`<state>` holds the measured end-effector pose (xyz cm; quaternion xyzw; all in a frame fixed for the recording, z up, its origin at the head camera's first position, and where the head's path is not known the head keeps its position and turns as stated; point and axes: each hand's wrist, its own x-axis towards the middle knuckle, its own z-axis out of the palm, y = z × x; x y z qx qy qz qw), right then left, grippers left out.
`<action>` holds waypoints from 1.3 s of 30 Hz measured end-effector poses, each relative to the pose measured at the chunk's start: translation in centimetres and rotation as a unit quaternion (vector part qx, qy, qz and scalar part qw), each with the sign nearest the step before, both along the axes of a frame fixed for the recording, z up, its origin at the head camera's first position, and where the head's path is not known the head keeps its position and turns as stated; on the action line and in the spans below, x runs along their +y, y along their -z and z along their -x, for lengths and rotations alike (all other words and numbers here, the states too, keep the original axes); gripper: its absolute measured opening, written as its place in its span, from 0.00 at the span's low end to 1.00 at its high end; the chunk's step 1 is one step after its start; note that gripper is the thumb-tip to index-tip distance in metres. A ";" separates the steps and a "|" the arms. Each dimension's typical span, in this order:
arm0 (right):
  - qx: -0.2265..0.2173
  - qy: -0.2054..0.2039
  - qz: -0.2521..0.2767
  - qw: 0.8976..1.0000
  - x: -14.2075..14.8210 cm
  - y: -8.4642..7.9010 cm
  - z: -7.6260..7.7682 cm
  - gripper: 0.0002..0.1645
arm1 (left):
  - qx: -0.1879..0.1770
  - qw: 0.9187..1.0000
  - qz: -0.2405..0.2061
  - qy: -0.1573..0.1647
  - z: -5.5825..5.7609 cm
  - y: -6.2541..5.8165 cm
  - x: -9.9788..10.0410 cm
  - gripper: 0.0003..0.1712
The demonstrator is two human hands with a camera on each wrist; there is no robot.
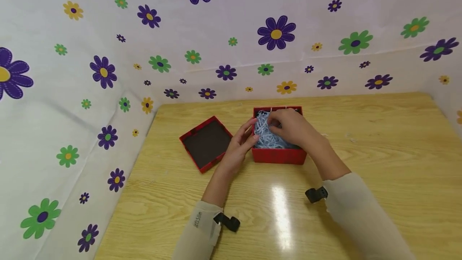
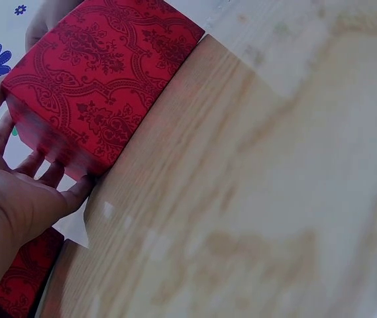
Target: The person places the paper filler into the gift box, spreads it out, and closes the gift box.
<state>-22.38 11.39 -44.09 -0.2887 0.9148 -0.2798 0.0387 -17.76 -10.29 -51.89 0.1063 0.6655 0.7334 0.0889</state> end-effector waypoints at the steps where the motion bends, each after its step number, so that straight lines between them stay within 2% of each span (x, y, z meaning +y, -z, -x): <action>1: 0.000 -0.005 -0.002 1.000 -0.2 0.0 0.1 0.10 | 0.001 1.000 -0.002 -0.001 0.0 0.0 0.0 0.29; 5: -0.005 -0.048 -0.008 0.999 -0.9 0.3 0.3 0.12 | 0.003 1.000 -0.008 -0.004 0.0 -0.2 -0.2 0.29; 8: -0.022 -0.090 -0.016 0.996 -1.2 0.7 0.0 0.11 | 0.002 1.000 -0.007 0.001 0.1 -0.1 -0.2 0.29; 11: -0.042 -0.112 -0.015 0.993 -1.3 0.9 -0.2 0.10 | 0.000 1.000 -0.008 0.004 0.1 -0.1 -0.1 0.29; 16: -0.059 -0.118 -0.015 0.991 -1.1 0.6 -0.5 0.12 | -0.001 1.000 -0.007 0.003 0.0 -0.1 -0.1 0.28; 21: -0.053 -0.115 -0.002 0.992 -0.1 -0.7 -1.7 0.16 | 0.001 1.000 -0.001 0.011 0.0 -0.1 0.0 0.29; 25: -0.026 -0.069 0.032 0.997 1.3 -2.0 -3.0 0.17 | 0.004 1.000 0.003 0.009 0.1 -0.3 0.0 0.29; 28: 0.000 0.000 0.057 0.998 1.9 -2.4 -3.6 0.15 | 0.001 1.000 0.005 0.001 0.1 -0.4 -0.1 0.29; 31: 0.015 0.072 0.080 0.994 2.0 -2.4 -3.7 0.13 | 0.000 1.000 0.005 -0.005 0.1 -0.4 -0.2 0.30; 34: 0.038 0.125 0.083 0.988 1.8 -2.0 -3.3 0.13 | 0.004 1.000 -0.001 -0.002 0.2 -0.3 -0.2 0.30; 39: 0.086 0.166 0.058 0.981 2.0 -1.1 -1.3 0.16 | 0.012 1.000 -0.015 0.005 0.2 0.2 0.1 0.30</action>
